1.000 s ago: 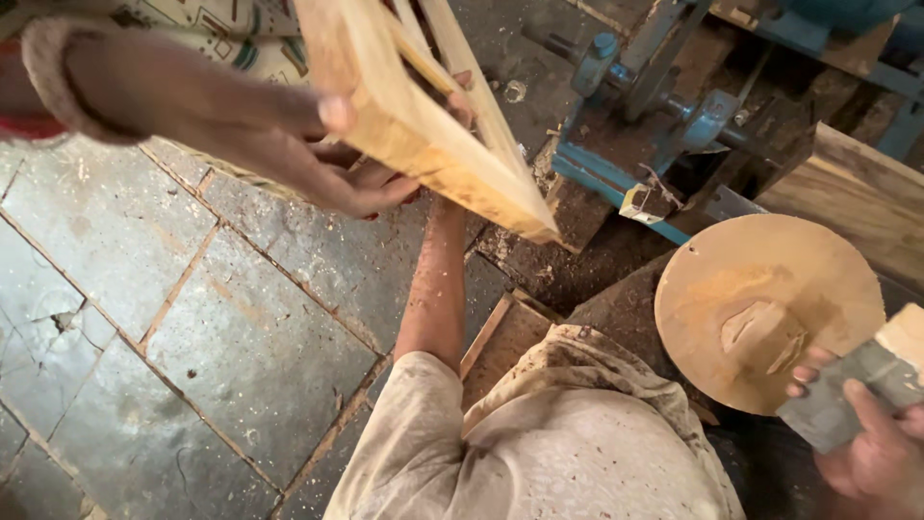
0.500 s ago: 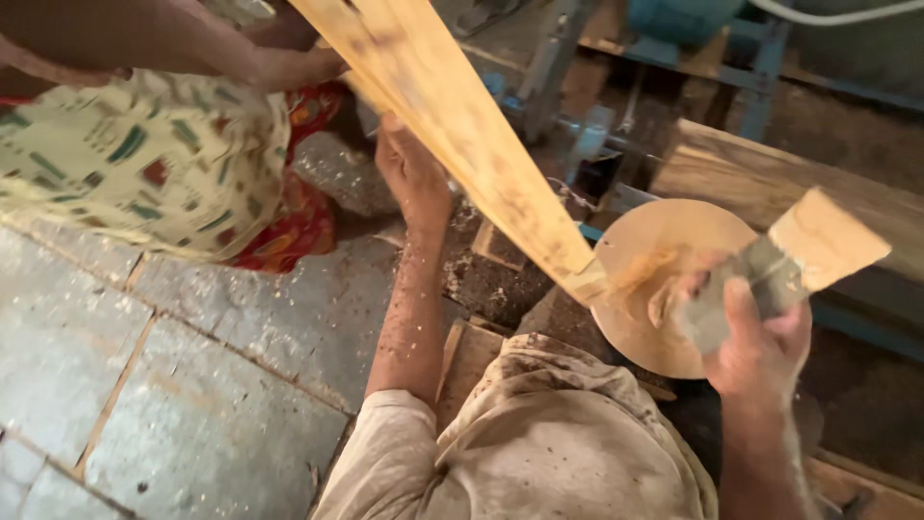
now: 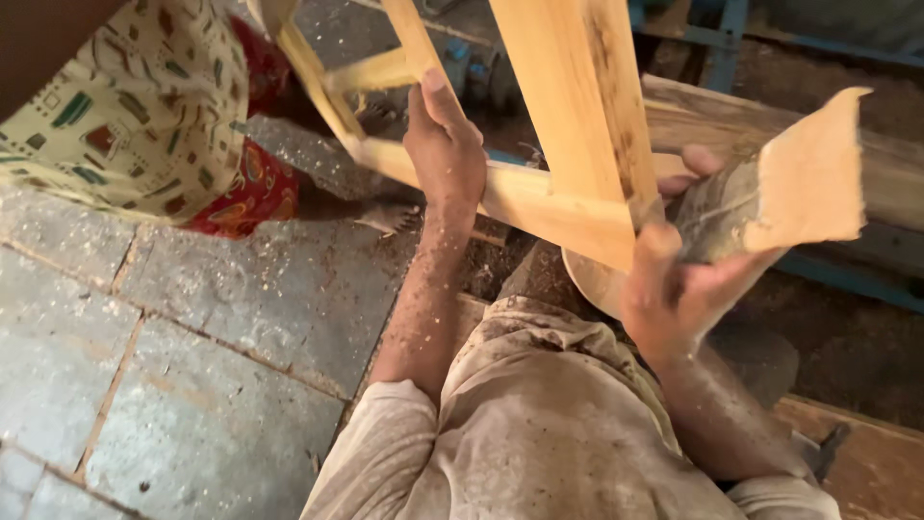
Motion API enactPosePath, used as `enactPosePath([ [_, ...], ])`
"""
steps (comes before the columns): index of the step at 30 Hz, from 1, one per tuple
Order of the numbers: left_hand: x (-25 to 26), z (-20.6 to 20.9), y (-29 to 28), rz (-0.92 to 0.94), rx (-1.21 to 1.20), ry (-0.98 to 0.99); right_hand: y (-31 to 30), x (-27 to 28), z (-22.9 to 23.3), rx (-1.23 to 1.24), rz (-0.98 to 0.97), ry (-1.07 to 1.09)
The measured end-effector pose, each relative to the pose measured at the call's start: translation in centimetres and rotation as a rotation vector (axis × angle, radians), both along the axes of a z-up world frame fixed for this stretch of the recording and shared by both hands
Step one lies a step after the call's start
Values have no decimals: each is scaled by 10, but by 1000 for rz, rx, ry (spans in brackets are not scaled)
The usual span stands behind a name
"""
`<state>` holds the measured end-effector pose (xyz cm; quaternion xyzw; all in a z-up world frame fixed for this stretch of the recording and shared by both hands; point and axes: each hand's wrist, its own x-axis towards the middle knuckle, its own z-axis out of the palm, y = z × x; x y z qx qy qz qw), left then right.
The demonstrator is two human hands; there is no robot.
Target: The person applies a paste to a wooden frame using a sanding block, smoothing the surface while a coworker holds the frame steady. The task involves repeated rubbing motions across the frame's edges and joints.
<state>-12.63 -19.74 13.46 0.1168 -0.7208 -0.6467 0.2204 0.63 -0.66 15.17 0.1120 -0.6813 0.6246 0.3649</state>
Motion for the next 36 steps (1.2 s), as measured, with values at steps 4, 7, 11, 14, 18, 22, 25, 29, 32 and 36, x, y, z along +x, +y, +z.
enactPosePath([
  [4, 8, -11, 15, -122, 46, 45, 34, -12, 4, 121, -52, 30],
  [7, 12, -21, 26, -180, 36, 108, 58, -16, 13, 247, -103, -3],
  [11, 20, -22, 45, -282, 125, 135, 87, -34, 35, 415, -234, 34],
  [14, 33, -13, 52, -341, 210, 88, 105, -46, 58, 498, -257, -3],
  [18, 50, -1, 57, -457, 380, -19, 126, -63, 83, 285, -176, -193],
  [22, 55, 10, 65, -511, 479, 27, 140, -70, 87, 338, -164, -210],
  [25, 51, 25, 77, -542, 503, 64, 163, -82, 92, 437, -192, -124],
  [29, 52, 52, 90, -559, 423, 105, 204, -100, 95, 453, -194, -34],
  [32, 56, 73, 93, -566, 423, 93, 231, -122, 86, 436, -239, -26],
  [36, 62, 84, 93, -569, 403, 27, 251, -150, 60, 405, -283, -51],
])
